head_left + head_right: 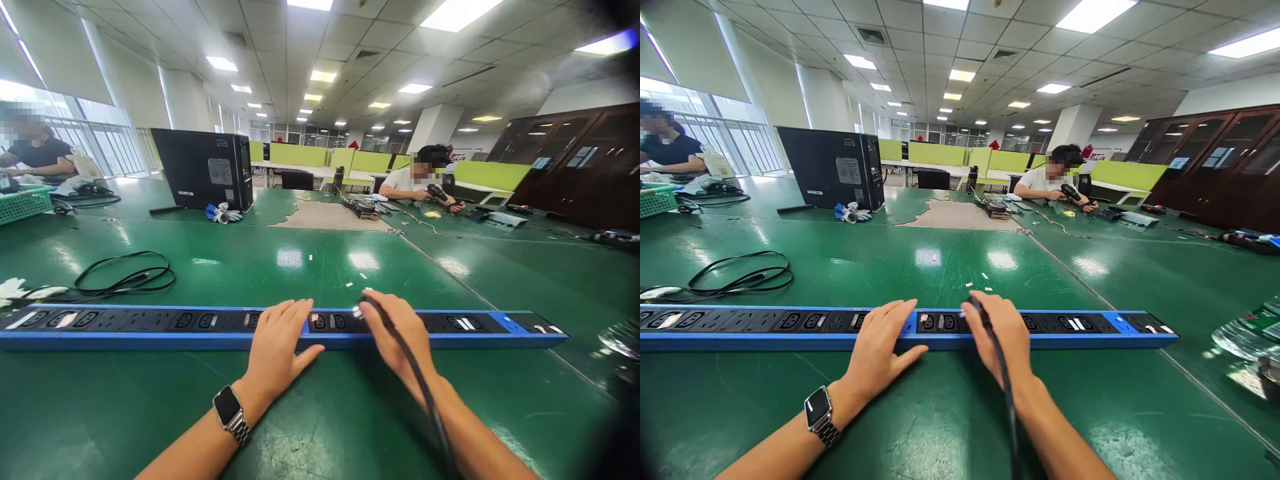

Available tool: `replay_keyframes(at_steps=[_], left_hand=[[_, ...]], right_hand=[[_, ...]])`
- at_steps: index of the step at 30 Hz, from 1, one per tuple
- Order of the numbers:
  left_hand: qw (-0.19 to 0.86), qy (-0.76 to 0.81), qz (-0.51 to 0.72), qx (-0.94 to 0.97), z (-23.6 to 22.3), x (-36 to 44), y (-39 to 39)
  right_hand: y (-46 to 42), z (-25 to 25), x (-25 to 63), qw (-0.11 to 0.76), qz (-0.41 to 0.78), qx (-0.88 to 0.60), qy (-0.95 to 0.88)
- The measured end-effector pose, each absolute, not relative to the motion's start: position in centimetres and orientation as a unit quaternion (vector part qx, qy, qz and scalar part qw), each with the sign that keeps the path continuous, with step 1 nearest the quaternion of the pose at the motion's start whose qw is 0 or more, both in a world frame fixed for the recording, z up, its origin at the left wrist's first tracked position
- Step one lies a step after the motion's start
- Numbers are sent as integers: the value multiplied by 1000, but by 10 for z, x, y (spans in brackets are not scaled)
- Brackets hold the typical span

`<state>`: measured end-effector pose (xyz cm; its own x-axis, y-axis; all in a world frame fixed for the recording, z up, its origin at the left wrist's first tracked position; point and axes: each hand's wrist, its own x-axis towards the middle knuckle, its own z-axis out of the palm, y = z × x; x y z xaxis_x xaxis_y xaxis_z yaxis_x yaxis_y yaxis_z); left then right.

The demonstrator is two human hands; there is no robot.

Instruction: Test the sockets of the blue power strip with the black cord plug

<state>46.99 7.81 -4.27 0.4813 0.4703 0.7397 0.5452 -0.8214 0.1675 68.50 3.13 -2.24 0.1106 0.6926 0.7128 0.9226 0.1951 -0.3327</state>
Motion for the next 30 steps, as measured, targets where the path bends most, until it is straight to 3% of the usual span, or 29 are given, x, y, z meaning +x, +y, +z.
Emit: replay_keyframes(at_steps=[4,9,22,30], left_hand=[[40,-321,-396,-859,-47,470,79],[36,-331,-397,-856,-48,470,79],[43,-333,-388,-858,-51,473,80],[36,-341,-368,-864,-50,473,79]], right_hand=[[31,-33,718,408,-39,-672,-617],[32,-29,710,408,-19,-630,-660],[30,-31,699,391,-69,-662,-635],[24,-45,696,346,-183,-682,-617]])
